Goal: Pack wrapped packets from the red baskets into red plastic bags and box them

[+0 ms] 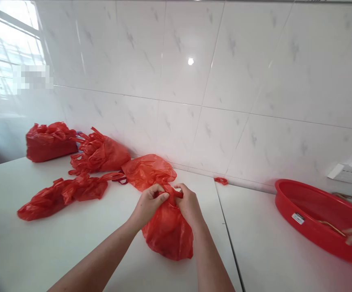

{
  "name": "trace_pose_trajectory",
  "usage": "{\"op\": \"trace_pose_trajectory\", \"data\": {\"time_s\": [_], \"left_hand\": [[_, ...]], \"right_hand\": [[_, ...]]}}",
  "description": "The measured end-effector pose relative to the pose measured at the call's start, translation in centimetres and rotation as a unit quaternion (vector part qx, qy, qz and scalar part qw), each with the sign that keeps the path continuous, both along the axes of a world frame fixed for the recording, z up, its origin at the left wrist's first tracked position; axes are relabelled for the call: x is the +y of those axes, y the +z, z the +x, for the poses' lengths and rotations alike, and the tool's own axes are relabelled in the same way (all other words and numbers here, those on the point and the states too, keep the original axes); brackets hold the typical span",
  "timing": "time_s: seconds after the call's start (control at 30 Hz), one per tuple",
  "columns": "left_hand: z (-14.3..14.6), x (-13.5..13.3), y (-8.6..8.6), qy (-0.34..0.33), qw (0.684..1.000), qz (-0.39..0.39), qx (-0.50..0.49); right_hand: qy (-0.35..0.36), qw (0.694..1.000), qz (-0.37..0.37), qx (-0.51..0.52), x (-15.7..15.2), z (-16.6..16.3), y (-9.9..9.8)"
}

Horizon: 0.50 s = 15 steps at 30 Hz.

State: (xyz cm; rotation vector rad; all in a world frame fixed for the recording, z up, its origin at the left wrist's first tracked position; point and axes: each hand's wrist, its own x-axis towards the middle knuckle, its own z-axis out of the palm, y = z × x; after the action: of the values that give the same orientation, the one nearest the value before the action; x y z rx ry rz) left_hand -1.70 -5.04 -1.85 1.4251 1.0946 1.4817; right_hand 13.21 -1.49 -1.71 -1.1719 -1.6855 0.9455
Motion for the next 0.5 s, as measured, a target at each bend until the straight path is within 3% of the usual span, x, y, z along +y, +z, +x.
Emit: {"op": "trace_pose_trajectory", "data": {"time_s": [0.13, 0.2, 0.3, 0.37, 0.5], "left_hand": [[1.0, -0.5, -0.1, 0.026, 0.995, 0.029, 0.093], [1.2, -0.3, -0.4, 0.057, 0.985, 0.048, 0.155], [0.9, 0.4, -0.8, 0.110, 0.957, 0.075, 0.259], [0.4, 0.8, -1.1, 0.142, 0.937, 0.087, 0.308], [-0.3, 1.2, -1.6, 0.156, 0.915, 0.123, 0.352]], "right_hand": [[-0.038, 0.989, 0.054, -0.130, 1.4, -0.2, -1.9], [-0.048, 0.987, 0.053, -0.144, 1.8, -0.7, -2.4], [-0.029, 0.996, 0.004, -0.085, 1.5, -1.2, -2.0], [0.022, 0.998, -0.058, -0.013, 1.0, -1.2, -1.4], [0.152, 0.959, -0.171, 0.166, 0.7, -0.7, -0.8]]}}
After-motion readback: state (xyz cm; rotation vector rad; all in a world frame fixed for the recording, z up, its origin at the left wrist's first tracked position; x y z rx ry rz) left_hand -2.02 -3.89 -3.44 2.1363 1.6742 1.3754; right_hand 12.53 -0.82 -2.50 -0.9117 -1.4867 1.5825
